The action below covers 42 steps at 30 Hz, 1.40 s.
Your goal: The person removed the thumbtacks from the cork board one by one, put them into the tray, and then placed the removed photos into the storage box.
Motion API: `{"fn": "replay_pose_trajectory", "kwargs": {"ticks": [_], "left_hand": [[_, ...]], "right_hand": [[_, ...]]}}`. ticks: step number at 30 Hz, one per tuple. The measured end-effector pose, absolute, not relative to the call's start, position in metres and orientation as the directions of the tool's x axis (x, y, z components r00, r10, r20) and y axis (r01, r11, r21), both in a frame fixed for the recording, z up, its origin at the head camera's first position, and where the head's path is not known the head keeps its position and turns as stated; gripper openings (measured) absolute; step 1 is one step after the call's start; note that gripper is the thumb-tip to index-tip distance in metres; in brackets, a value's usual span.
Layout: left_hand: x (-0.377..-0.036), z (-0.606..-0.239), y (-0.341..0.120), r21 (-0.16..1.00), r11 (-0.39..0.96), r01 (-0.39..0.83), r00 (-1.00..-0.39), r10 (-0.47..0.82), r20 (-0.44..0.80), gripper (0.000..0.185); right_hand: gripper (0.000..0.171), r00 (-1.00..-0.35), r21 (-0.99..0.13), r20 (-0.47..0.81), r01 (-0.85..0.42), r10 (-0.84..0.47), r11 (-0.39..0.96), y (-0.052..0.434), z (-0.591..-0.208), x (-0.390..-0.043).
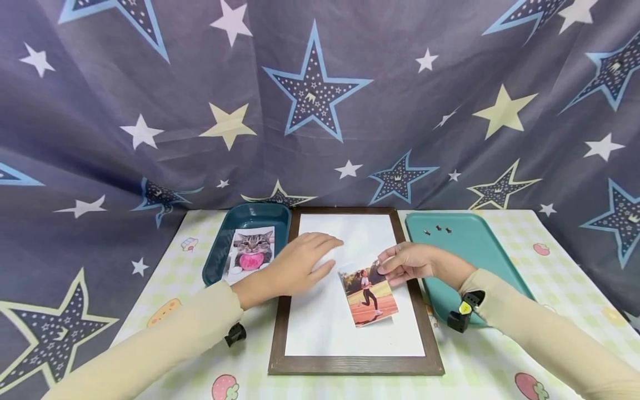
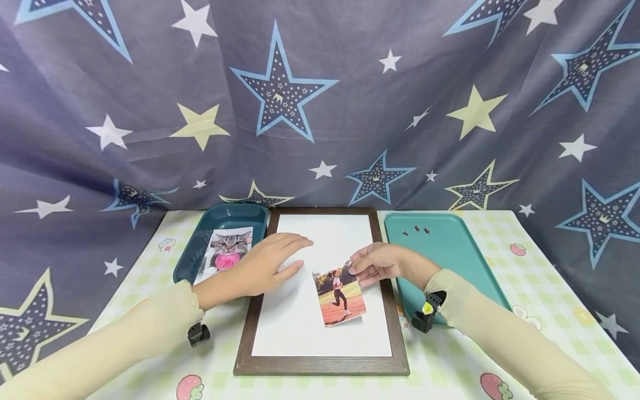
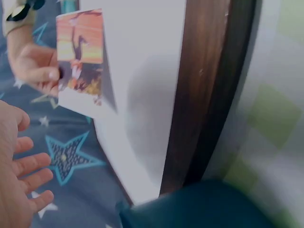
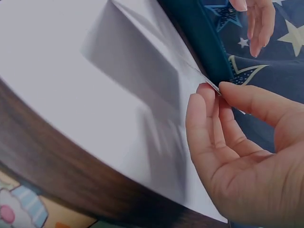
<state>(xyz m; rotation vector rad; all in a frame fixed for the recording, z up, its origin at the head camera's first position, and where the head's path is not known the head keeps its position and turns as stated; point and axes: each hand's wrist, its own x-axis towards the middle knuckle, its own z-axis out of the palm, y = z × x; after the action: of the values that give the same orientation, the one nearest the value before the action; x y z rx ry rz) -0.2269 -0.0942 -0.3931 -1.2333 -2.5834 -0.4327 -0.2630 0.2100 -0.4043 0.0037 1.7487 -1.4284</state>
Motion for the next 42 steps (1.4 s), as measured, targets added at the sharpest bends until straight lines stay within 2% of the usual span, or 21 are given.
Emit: {"fn": "replay_pose_trajectory", "kwargs": {"ticks": [3, 7, 13, 19, 26, 31, 38, 42], "left_hand": [[-0.231, -0.384, -0.104, 0.216, 0.633, 0.743, -0.664, 0.656, 0.359, 0.04], [-0.239, -0.371, -0.117, 0.336, 0.692, 0.639, -0.768, 0.555, 0.32, 0.039], [-0.253, -0.357, -0.138, 0.589, 0.702, 0.402, -0.91, 0.38, 0.168, 0.038], [-0.265, -0.349, -0.16, 0.732, 0.671, 0.119, -0.982, 0.188, -0.013, 0.04], [-0.282, -0.336, -0.186, 0.787, 0.599, -0.145, -0.986, -0.023, -0.165, 0.048], [-0.294, -0.33, -0.21, 0.842, 0.475, -0.258, -0.959, -0.02, -0.282, 0.058], [-0.308, -0.334, -0.245, 0.827, 0.41, -0.385, -0.911, -0.025, -0.412, 0.063], [-0.309, -0.34, -0.263, 0.813, 0.383, -0.438, -0.889, -0.048, -0.456, 0.051]], "right_hand": [[0.014, -0.643, -0.811, -0.583, 0.49, -0.496, 0.319, 0.21, -0.401, -0.265], [0.014, -0.652, -0.826, -0.56, 0.486, -0.512, 0.284, 0.209, -0.393, -0.268], [0.017, -0.668, -0.846, -0.527, 0.469, -0.525, 0.254, 0.204, -0.382, -0.273], [0.022, -0.679, -0.856, -0.505, 0.471, -0.533, 0.211, 0.196, -0.377, -0.278], [0.028, -0.694, -0.862, -0.459, 0.498, -0.554, 0.091, 0.189, -0.37, -0.283], [0.026, -0.709, -0.859, -0.442, 0.511, -0.55, 0.031, 0.183, -0.364, -0.285], [0.024, -0.739, -0.858, -0.421, 0.512, -0.526, -0.032, 0.176, -0.358, -0.289], [0.019, -0.738, -0.853, -0.404, 0.517, -0.541, -0.069, 0.173, -0.355, -0.293]]}}
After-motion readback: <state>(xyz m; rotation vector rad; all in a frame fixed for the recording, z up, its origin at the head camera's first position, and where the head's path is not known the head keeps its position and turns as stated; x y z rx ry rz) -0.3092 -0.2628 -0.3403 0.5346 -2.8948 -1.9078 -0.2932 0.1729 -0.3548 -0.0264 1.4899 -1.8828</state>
